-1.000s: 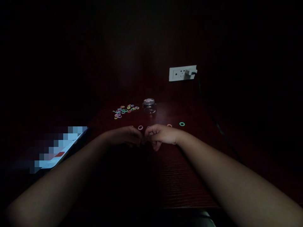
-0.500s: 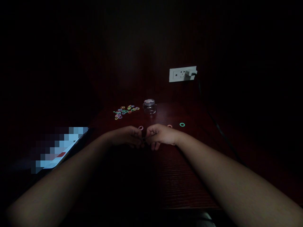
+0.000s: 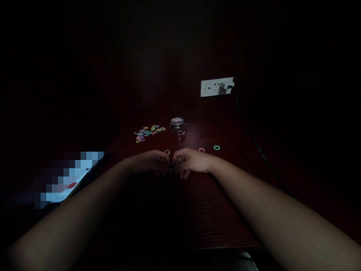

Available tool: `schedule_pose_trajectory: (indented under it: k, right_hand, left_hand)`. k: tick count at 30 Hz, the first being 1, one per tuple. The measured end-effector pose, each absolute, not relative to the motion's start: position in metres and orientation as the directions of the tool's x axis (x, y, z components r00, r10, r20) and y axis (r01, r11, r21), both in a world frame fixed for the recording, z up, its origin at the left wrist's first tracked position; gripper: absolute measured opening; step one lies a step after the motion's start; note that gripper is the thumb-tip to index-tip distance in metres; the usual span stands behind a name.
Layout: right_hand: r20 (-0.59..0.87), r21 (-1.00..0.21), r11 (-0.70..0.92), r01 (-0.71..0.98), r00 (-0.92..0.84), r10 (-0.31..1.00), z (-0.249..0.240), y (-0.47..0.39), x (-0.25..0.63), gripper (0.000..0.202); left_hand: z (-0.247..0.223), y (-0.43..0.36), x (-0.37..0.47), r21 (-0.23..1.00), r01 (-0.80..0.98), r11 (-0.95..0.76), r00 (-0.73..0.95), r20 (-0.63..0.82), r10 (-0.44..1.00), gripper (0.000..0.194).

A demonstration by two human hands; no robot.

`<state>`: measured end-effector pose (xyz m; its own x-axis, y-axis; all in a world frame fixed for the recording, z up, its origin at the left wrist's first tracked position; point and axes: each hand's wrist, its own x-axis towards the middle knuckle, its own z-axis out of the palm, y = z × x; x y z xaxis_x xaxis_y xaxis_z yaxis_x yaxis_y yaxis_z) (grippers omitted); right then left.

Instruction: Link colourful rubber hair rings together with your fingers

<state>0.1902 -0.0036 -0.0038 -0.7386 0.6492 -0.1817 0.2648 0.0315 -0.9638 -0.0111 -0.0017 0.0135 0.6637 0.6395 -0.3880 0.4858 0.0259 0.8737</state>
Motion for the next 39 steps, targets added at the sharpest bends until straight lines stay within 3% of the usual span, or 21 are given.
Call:
schedule_pose_trajectory:
  k: [18, 33, 39]
  right_hand:
    - [-0.168, -0.971, 0.024, 0.239, -0.749, 0.640, -0.0028, -0.0044, 0.1906, 0.012]
    - [-0.165, -0.972, 0.013, 0.234, -0.722, 0.671, -0.0016, -0.0055, 0.1876, 0.027]
    - [-0.180, -0.975, -0.025, 0.223, -0.710, 0.680, -0.0015, -0.0056, 0.1873, 0.020]
  left_hand:
    - [0.0111, -0.0007, -0.0104, 0.905, 0.404, 0.130, 0.619, -0.375, 0.690, 0.019]
    - [0.0111, 0.0013, -0.0136, 0.909, 0.359, 0.213, 0.631, -0.404, 0.662, 0.018]
    - [0.0099, 0.0011, -0.0131, 0.911, 0.371, 0.182, 0.633, -0.391, 0.668, 0.018]
